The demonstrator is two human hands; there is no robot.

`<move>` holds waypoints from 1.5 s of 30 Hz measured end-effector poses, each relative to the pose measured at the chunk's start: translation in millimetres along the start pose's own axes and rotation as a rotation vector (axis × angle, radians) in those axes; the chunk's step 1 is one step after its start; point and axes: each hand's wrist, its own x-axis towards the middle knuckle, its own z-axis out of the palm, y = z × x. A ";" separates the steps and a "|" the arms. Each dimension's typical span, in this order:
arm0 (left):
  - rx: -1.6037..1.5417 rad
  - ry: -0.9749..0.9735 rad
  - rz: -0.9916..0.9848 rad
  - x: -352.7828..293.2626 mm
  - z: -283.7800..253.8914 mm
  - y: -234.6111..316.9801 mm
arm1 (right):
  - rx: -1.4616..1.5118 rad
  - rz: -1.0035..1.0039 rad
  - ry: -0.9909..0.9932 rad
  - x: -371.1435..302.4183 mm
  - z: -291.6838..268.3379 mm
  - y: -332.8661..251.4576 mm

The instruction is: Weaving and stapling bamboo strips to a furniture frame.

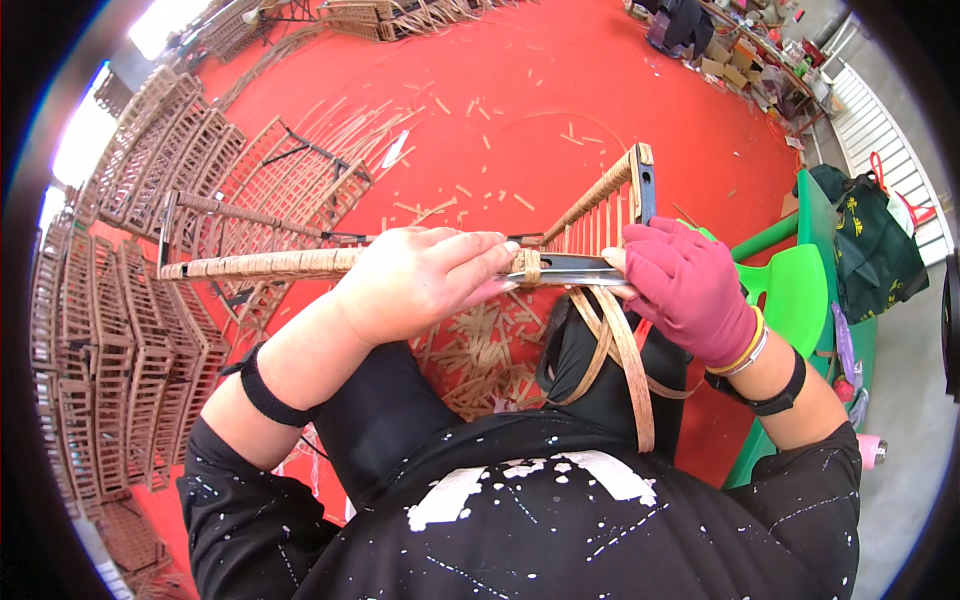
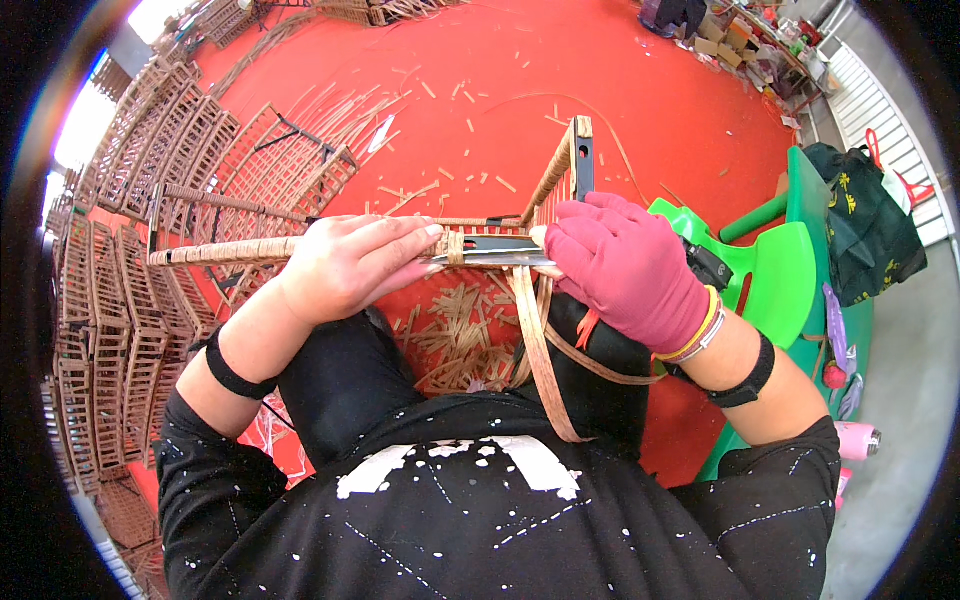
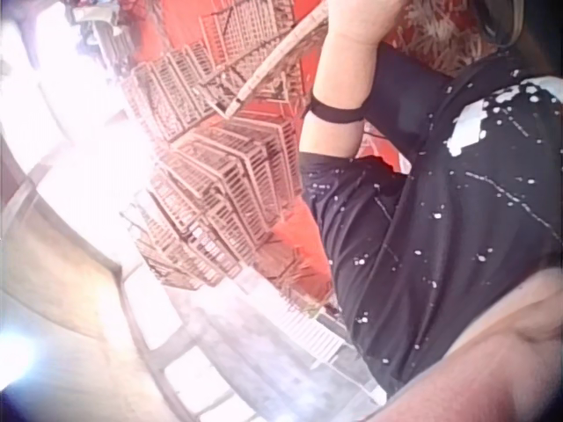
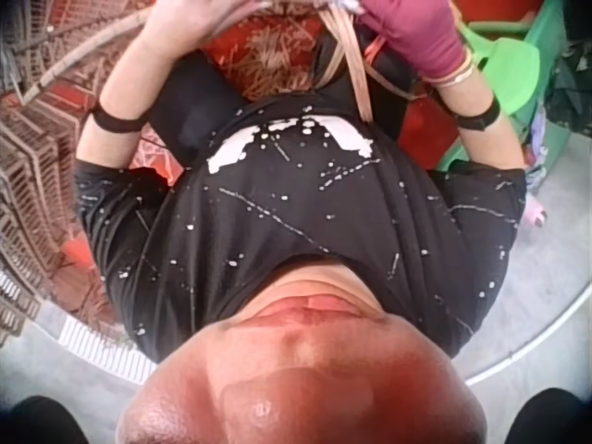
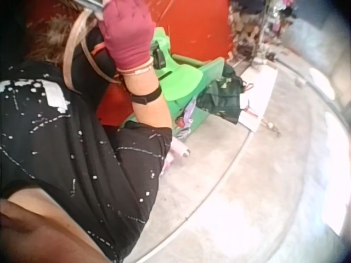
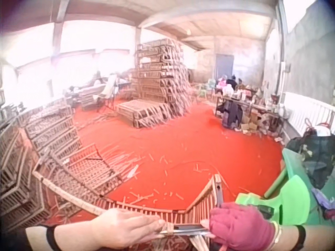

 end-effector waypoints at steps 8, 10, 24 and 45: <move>-0.009 0.051 -0.008 -5.4 6.4 -0.6 | -0.010 0.156 0.082 -6.0 1.4 -26.8; -0.032 0.084 -0.018 -6.6 8.1 0.0 | 0.059 0.232 0.052 -9.2 2.2 -31.6; 0.168 0.155 -0.243 -18.0 0.4 -1.1 | 0.118 0.347 0.086 3.0 2.9 -69.5; 0.312 0.252 -0.475 -8.2 25.1 6.9 | 1.370 1.122 0.046 34.6 -14.6 -146.3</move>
